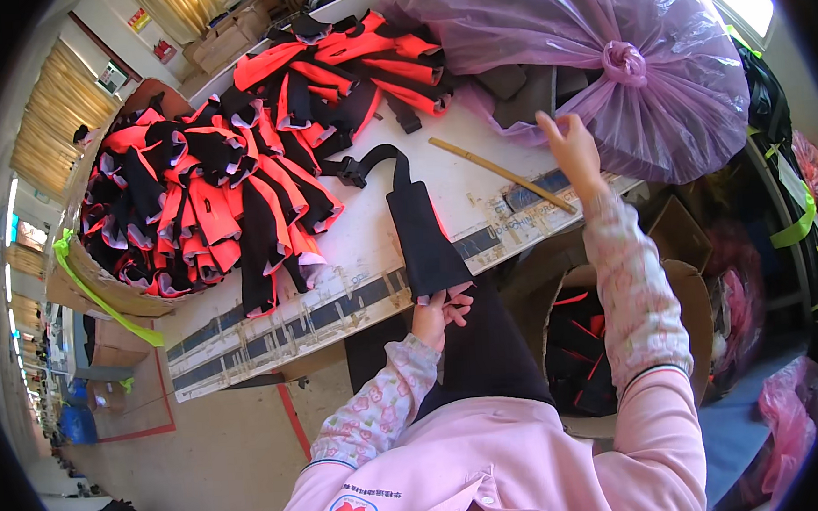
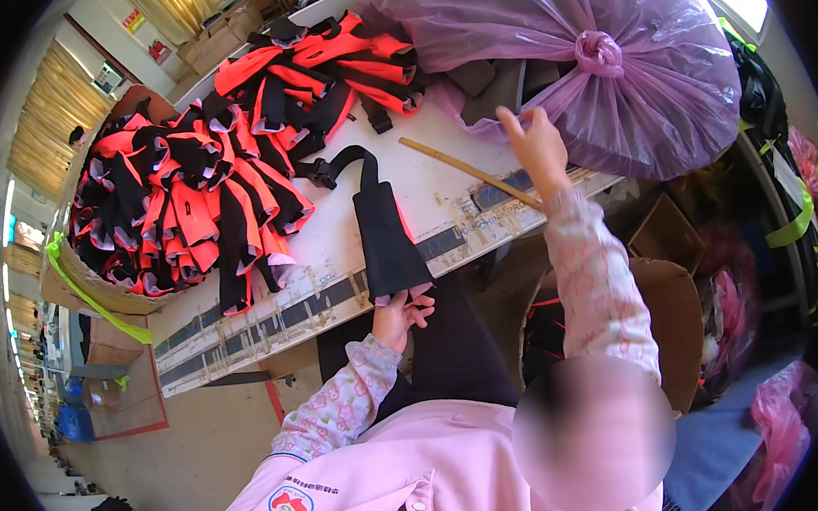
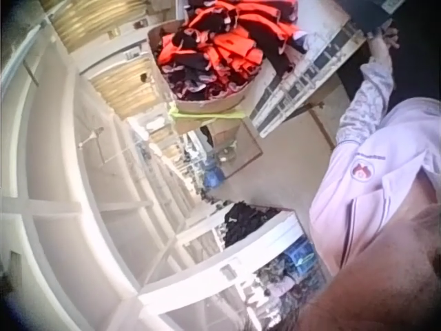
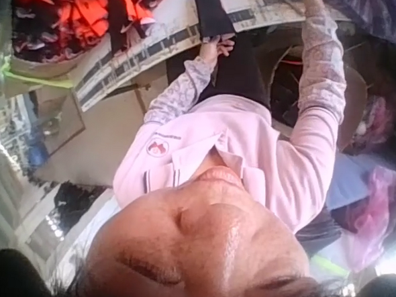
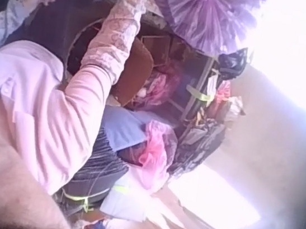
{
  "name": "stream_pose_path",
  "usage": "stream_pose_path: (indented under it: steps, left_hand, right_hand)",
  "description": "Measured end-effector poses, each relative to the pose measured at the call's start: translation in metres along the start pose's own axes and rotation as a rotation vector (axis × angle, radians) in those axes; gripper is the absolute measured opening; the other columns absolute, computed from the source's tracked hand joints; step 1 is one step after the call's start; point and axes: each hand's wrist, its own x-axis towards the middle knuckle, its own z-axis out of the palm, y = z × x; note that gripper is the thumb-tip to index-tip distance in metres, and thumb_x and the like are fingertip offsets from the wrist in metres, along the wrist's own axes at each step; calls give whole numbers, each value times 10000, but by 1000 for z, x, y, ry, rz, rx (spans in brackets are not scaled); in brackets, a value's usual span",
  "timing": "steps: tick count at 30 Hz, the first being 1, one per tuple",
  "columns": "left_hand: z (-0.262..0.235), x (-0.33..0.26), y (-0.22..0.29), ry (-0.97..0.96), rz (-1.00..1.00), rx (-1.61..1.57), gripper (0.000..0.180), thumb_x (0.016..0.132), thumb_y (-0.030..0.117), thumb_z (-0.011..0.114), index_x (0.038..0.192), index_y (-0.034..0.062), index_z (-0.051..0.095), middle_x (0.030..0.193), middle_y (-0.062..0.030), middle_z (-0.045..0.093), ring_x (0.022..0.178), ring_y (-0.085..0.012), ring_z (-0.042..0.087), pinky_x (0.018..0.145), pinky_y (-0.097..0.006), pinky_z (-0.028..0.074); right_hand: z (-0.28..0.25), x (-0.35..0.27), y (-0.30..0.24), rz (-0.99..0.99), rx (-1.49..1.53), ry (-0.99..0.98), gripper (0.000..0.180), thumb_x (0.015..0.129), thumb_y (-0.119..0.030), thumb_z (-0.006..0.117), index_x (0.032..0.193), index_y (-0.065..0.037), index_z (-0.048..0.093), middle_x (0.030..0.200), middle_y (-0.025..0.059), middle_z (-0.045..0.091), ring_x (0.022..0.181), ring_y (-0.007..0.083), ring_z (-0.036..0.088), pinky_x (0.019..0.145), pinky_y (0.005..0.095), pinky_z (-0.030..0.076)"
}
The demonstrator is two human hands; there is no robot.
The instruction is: Assembling components of life jackets by using a wooden rod to turn fabric sleeves inside out and inserting foam.
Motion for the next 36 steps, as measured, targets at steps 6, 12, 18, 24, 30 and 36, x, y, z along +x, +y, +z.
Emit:
stream_pose_path:
  steps: [6,12,18,24,30,36]
  left_hand:
    - [-4,5,3,-9,14,-26,330,968,267,372,1066,15,560,884,-151,642,543,-156,586,567,-256,514]
    - [-18,13,-2,20,19,-92,259,934,238,453,1073,50,562,950,-91,632,719,-141,603,652,-303,517]
    - [-15,11,22,-200,-123,-150,312,940,298,454,1138,73,542,1011,-109,621,695,-173,623,692,-272,514]
    - [-6,23,-8,-71,160,-310,524,922,519,350,1150,86,539,989,-97,631,820,-206,621,781,-336,498]
    - [-10,33,-32,-14,102,-103,530,925,511,349,1121,66,560,1023,-99,628,884,-203,612,802,-331,489]
    - [8,1,1,-229,61,-7,326,947,296,402,1131,69,547,941,-83,646,756,-179,634,562,-300,523]
  right_hand:
    - [15,-2,-14,500,855,-338,277,839,-311,584,872,-37,563,710,48,589,593,127,562,491,265,421]
    - [-56,-217,-41,491,1194,-1079,249,848,-286,559,842,-40,519,694,54,559,526,150,534,499,264,417]
    - [-113,-282,4,752,1100,-1361,166,830,-176,568,784,-23,522,728,26,546,620,104,519,590,239,426]
    - [-119,-278,-7,745,993,-1126,122,853,-131,536,764,-50,514,662,12,539,558,83,518,526,207,414]
    - [-84,-269,-32,893,976,-899,176,859,-178,541,726,-67,509,587,15,508,466,104,476,464,233,386]
    - [-43,-237,-46,327,557,-651,141,811,-158,607,854,-39,543,716,76,536,587,171,524,538,302,429]
